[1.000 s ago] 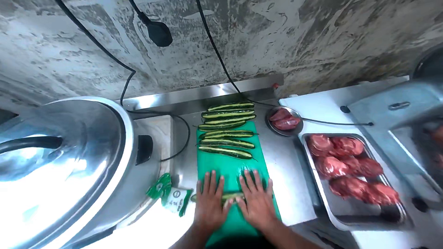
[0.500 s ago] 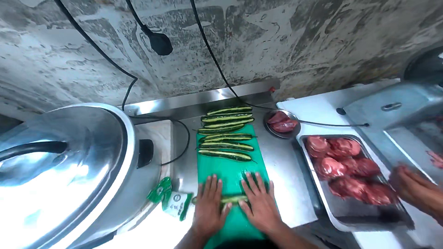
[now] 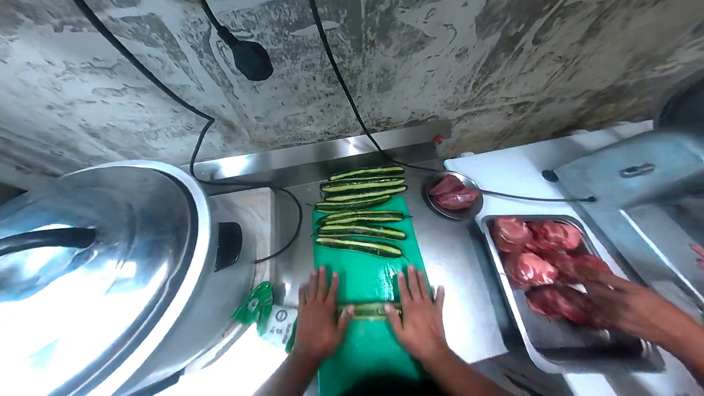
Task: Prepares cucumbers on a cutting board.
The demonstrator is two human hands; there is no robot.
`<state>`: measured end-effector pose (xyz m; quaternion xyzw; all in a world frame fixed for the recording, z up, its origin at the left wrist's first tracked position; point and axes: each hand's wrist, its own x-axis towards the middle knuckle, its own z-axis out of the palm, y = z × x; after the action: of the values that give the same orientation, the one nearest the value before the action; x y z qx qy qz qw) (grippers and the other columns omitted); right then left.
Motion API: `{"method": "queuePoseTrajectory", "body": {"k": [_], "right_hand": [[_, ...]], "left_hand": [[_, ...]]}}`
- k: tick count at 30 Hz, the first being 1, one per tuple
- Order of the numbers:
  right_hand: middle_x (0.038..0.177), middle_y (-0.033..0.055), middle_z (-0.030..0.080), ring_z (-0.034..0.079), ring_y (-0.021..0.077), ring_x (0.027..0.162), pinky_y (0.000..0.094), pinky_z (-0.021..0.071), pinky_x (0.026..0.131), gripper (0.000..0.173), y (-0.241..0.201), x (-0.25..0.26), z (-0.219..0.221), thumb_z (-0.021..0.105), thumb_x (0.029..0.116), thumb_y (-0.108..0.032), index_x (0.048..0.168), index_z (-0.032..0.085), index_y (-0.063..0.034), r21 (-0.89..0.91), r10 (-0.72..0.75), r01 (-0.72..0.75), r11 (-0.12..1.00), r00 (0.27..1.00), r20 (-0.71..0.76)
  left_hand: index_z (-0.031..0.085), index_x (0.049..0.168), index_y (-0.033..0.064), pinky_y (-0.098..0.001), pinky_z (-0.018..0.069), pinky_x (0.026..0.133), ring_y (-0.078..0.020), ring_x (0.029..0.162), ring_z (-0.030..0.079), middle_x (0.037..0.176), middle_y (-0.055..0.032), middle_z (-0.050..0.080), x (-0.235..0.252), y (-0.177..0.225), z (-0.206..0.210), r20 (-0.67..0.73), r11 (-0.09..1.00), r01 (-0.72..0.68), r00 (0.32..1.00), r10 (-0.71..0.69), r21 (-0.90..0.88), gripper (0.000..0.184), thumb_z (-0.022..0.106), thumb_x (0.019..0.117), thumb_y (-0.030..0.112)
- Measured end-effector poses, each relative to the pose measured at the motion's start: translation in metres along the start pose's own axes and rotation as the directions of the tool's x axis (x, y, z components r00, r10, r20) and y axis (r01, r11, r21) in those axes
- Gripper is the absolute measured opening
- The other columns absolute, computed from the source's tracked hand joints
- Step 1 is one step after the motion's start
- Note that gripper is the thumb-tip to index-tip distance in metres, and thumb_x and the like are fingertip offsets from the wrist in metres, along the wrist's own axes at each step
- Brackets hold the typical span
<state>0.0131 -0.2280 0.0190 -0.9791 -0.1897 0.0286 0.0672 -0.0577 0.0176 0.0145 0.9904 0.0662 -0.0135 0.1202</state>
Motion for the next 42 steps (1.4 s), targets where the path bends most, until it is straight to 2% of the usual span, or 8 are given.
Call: {"method": "queuePoseTrajectory", "body": {"k": [4,8,10,17,24,31,38,42], "right_hand": [[0.166,0.0063,0.035,0.028,0.0381,0.154,0.0769,0.018,0.115,0.085,0.003,0.005,0.001,0.021,0.0969,-0.074,0.156,0.045,-0.018,-0.03,-0.055,0.055,0.998,0.998,-0.008],[0.173,0.0156,0.009,0.003,0.0401,0.159,0.0762,0.0041,0.118,0.089,-0.011,0.097,-0.026,0.032,0.0966,-0.071,0.165,0.019,-0.016,0.015,0.226,-0.228,0.974,0.97,0.086],[0.173,0.0133,0.005,-0.001,0.0388,0.159,0.0755,0.0035,0.119,0.091,-0.011,0.097,-0.025,0.03,0.0954,-0.073,0.166,0.016,-0.0177,-0.014,0.19,-0.19,0.982,0.978,0.081],[0.163,-0.0058,0.041,0.029,0.035,0.154,0.0809,0.0195,0.11,0.07,0.009,-0.008,0.007,0.024,0.0991,-0.07,0.153,0.05,-0.0317,-0.025,-0.184,0.183,0.983,0.98,-0.071],[0.174,0.0013,0.007,-0.003,0.0337,0.16,0.0774,-0.0001,0.117,0.072,-0.015,0.092,-0.024,0.026,0.1004,-0.065,0.164,0.024,-0.032,-0.023,0.021,-0.018,1.0,0.991,0.133],[0.162,-0.009,0.042,0.031,0.0319,0.154,0.078,0.0219,0.112,0.065,0.0,-0.013,0.008,0.027,0.1006,-0.066,0.151,0.051,-0.0325,0.028,-0.203,0.206,0.978,0.976,-0.081],[0.174,0.0037,0.004,-0.004,0.0321,0.16,0.0736,-0.0018,0.12,0.078,-0.022,0.104,-0.024,0.025,0.0993,-0.069,0.165,0.021,-0.0278,0.029,0.059,-0.065,0.997,0.985,0.16],[0.168,-0.0043,0.031,0.019,0.0317,0.158,0.0746,0.0138,0.119,0.07,-0.014,0.028,-0.005,0.023,0.1018,-0.065,0.158,0.041,-0.0279,0.043,-0.133,0.13,0.991,0.989,0.063]], "left_hand": [[0.044,0.156,0.0161,-0.0709,0.0212,0.118,-0.043,0.152,0.028,0.164,-0.0168,0.035,0.005,0.0,0.003,-0.069,0.997,-0.037,0.997,0.042,0.064,0.087,0.021,0.0966,0.076],[0.026,0.164,0.0171,-0.0745,0.0076,0.119,-0.0485,0.156,0.009,0.17,-0.0247,0.009,0.083,0.006,-0.017,0.047,0.977,0.176,0.982,-0.182,0.118,0.09,0.025,0.0955,0.076],[0.026,0.164,0.0181,-0.0735,0.0084,0.12,-0.0482,0.156,0.007,0.17,-0.024,0.007,0.079,0.008,-0.017,0.04,0.983,0.122,0.991,-0.129,0.136,0.086,0.024,0.0974,0.072],[0.047,0.154,0.0271,-0.0708,0.0247,0.117,-0.0427,0.152,0.03,0.164,-0.0156,0.036,-0.017,0.013,0.008,-0.123,0.988,-0.13,0.983,0.14,0.087,0.079,0.025,0.0958,0.076],[0.021,0.165,0.0184,-0.0692,0.0055,0.122,-0.0439,0.158,0.001,0.171,-0.0217,0.002,0.085,0.02,-0.017,0.124,0.988,0.061,0.989,-0.079,0.142,0.083,0.019,0.0996,0.07],[0.049,0.153,0.0226,-0.0689,0.0258,0.117,-0.0396,0.151,0.032,0.163,-0.0116,0.039,-0.011,0.025,0.007,-0.07,0.977,-0.191,0.978,0.198,0.095,0.08,0.026,0.0965,0.074],[0.022,0.165,0.0188,-0.0715,0.0036,0.121,-0.0451,0.157,0.0,0.171,-0.0218,0.002,0.101,0.024,-0.015,0.119,0.987,0.099,0.986,-0.114,0.125,0.095,0.018,0.0929,0.081],[0.039,0.159,0.0197,-0.07,0.0191,0.12,-0.0434,0.154,0.022,0.167,-0.0177,0.028,0.028,0.028,-0.005,0.024,0.992,-0.084,0.996,0.083,0.092,0.087,0.023,0.0955,0.077]]}}
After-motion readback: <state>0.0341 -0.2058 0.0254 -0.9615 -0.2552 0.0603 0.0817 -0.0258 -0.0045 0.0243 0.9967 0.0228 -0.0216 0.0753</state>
